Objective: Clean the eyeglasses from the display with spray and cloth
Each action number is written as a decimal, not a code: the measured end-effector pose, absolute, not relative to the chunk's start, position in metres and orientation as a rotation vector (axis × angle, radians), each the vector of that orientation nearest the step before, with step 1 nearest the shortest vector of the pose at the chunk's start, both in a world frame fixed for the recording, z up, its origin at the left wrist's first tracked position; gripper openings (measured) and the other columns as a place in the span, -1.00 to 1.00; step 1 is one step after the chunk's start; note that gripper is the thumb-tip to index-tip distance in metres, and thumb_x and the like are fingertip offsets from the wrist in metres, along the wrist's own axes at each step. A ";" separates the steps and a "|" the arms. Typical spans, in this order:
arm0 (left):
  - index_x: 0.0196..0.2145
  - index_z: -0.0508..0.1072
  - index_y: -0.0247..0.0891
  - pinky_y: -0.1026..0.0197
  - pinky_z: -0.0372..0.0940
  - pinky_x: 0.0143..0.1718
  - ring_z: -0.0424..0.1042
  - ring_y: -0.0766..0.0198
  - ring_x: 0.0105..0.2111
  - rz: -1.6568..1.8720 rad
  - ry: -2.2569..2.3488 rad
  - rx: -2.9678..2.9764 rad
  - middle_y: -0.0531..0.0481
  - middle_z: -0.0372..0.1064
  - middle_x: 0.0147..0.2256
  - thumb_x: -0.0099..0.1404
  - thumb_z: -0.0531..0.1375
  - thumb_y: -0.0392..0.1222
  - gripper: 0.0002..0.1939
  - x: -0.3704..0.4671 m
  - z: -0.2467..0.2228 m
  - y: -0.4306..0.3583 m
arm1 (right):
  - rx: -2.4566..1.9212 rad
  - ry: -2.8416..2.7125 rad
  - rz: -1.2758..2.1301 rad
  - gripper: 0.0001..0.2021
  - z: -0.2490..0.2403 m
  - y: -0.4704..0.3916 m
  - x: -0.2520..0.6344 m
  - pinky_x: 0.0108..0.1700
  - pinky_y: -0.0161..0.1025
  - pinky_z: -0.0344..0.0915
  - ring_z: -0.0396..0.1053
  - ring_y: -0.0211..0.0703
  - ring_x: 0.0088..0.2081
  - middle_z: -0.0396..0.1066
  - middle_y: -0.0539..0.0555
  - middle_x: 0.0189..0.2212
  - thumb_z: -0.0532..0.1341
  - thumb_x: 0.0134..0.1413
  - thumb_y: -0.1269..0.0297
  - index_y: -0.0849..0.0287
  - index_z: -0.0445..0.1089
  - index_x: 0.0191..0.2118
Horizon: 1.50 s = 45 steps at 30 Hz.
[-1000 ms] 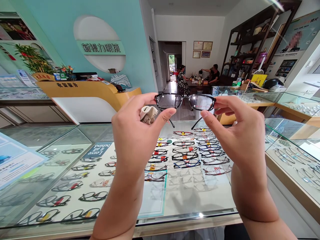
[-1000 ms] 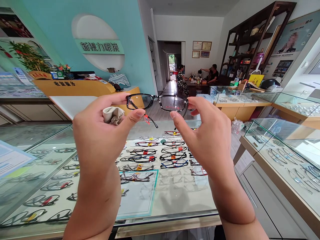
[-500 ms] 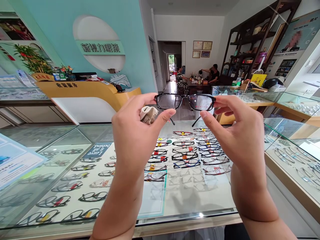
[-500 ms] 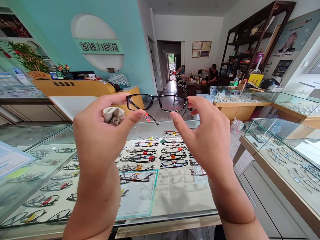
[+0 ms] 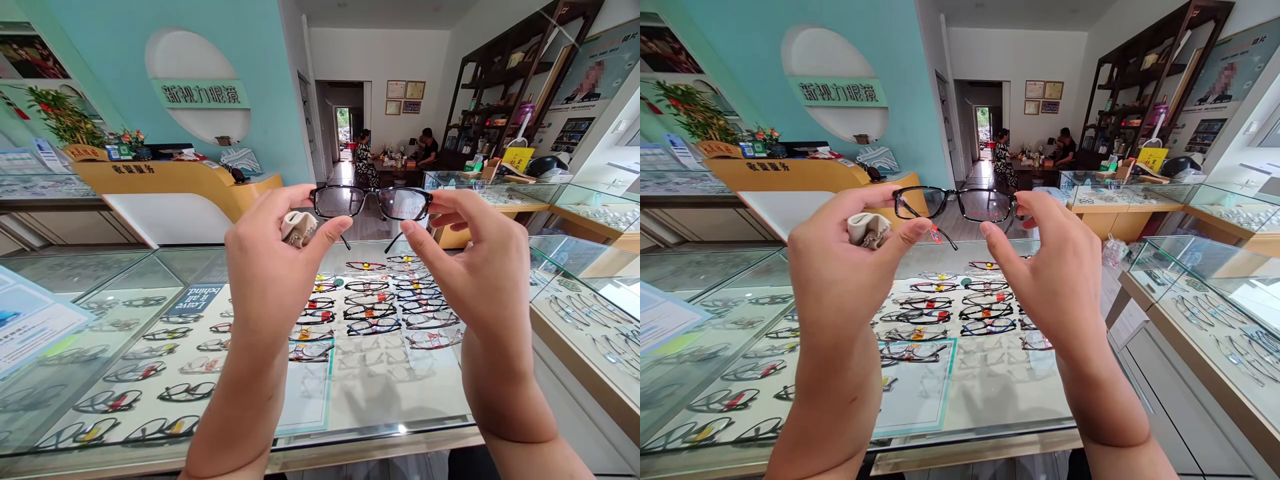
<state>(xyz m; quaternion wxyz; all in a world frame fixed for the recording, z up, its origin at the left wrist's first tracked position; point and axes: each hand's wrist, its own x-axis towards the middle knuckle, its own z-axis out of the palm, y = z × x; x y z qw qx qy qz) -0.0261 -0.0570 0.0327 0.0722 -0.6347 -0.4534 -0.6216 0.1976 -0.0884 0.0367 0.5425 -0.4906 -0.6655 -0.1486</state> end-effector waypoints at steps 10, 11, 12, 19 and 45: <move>0.04 0.68 -0.01 -0.01 0.46 -0.17 0.61 0.08 -0.16 -1.871 -1.359 -1.920 -0.03 0.66 -0.04 0.26 0.50 0.29 -0.48 -0.027 0.033 -0.056 | -1.162 -1.570 -0.367 -0.63 0.037 -0.088 0.197 -0.05 0.07 0.51 0.62 0.05 -0.22 0.68 0.16 -0.14 0.37 0.31 -0.03 0.12 0.55 0.04; 0.05 0.67 -0.01 -0.02 0.45 -0.16 0.61 0.09 -0.16 -1.867 -1.355 -1.925 -0.03 0.67 -0.03 0.26 0.50 0.28 -0.49 -0.027 0.032 -0.056 | -1.163 -1.570 -0.365 -0.64 0.037 -0.088 0.197 -0.05 0.07 0.51 0.62 0.05 -0.22 0.68 0.15 -0.14 0.37 0.31 -0.03 0.11 0.55 0.04; 0.05 0.67 -0.01 -0.02 0.45 -0.14 0.61 0.09 -0.16 -1.866 -1.350 -1.923 -0.02 0.67 -0.03 0.26 0.50 0.27 -0.49 -0.027 0.032 -0.056 | -1.164 -1.572 -0.362 -0.64 0.037 -0.088 0.197 -0.04 0.07 0.52 0.62 0.05 -0.21 0.68 0.15 -0.14 0.36 0.32 -0.03 0.10 0.55 0.04; 0.06 0.67 -0.06 0.03 0.42 -0.19 0.58 0.11 -0.19 -1.850 -1.355 -1.925 -0.07 0.66 -0.04 0.27 0.49 0.25 -0.49 -0.027 0.032 -0.055 | -1.154 -1.574 -0.370 -0.65 0.036 -0.087 0.197 -0.05 0.06 0.53 0.61 0.05 -0.20 0.67 0.15 -0.14 0.35 0.32 -0.02 0.08 0.54 0.05; -0.02 0.67 -0.04 0.13 0.32 -0.42 0.48 0.17 -0.39 -1.926 -1.458 -2.075 0.00 0.54 -0.41 0.23 0.49 0.28 -0.51 -0.026 0.033 -0.044 | -1.150 -1.553 -0.397 -0.68 0.036 -0.091 0.198 0.02 0.11 0.57 0.61 0.15 -0.09 0.64 0.16 -0.04 0.32 0.39 -0.03 -0.07 0.50 0.13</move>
